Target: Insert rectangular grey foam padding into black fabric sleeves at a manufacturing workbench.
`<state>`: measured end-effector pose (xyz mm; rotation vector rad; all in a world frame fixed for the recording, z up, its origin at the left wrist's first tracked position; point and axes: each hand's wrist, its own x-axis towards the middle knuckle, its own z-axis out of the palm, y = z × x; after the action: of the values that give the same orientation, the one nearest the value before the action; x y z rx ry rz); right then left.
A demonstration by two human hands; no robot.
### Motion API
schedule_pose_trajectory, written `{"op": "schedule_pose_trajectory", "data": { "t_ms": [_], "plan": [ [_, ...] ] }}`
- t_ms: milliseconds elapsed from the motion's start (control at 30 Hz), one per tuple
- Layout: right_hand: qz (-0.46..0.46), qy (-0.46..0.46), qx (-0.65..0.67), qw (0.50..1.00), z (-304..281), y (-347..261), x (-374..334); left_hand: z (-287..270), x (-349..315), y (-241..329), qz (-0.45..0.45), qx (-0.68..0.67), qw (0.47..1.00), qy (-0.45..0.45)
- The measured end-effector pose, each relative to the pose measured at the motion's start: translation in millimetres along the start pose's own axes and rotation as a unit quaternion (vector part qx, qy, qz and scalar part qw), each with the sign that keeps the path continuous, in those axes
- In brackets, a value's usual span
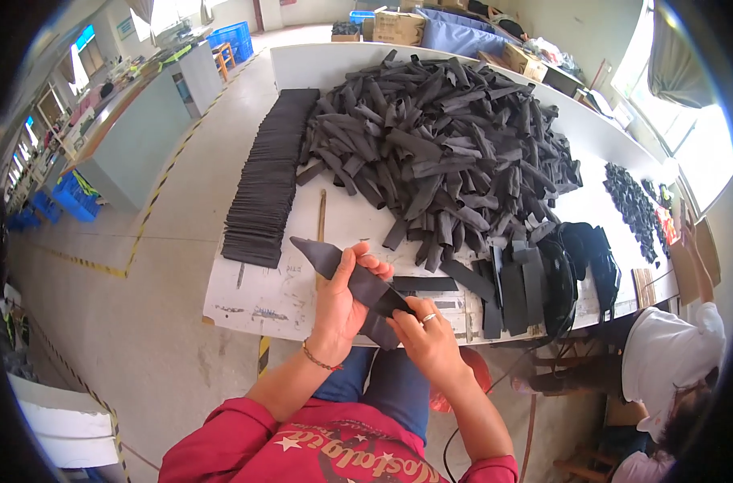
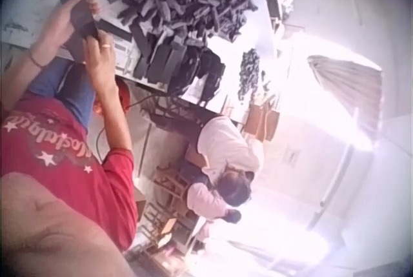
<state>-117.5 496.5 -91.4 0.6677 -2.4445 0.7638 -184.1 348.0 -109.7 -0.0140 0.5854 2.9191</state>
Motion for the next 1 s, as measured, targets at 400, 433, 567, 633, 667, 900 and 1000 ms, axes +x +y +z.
{"op": "schedule_pose_trajectory", "data": {
  "t_ms": [400,433,567,633,667,900,1000],
  "plan": [
    [-0.043,0.028,0.014,0.999,10.1,3.7,5.1,-3.6,-11.3,-17.5,0.013,0.0,1.0,-0.005],
    [-0.045,0.028,0.018,0.998,10.4,3.2,6.5,-3.1,-12.0,-18.3,0.013,0.0,1.0,-0.006],
    [-0.048,0.023,0.02,0.998,10.0,2.1,10.0,1.5,-17.5,-18.7,0.012,0.007,1.0,-0.005],
    [-0.047,0.023,0.024,0.998,9.6,1.7,11.3,2.7,-19.0,-19.2,0.01,0.012,1.0,0.004],
    [-0.047,0.024,0.024,0.998,10.0,1.1,11.6,1.6,-18.8,-19.4,0.007,0.005,1.0,-0.002],
    [0.026,-0.006,0.04,0.999,7.5,-12.6,9.9,-4.0,-15.7,-10.5,-0.02,0.011,1.0,-0.003],
    [0.014,-0.007,0.036,0.999,8.1,-6.6,6.0,-3.2,-15.2,-14.4,-0.016,-0.004,1.0,-0.017]
  ]
}}
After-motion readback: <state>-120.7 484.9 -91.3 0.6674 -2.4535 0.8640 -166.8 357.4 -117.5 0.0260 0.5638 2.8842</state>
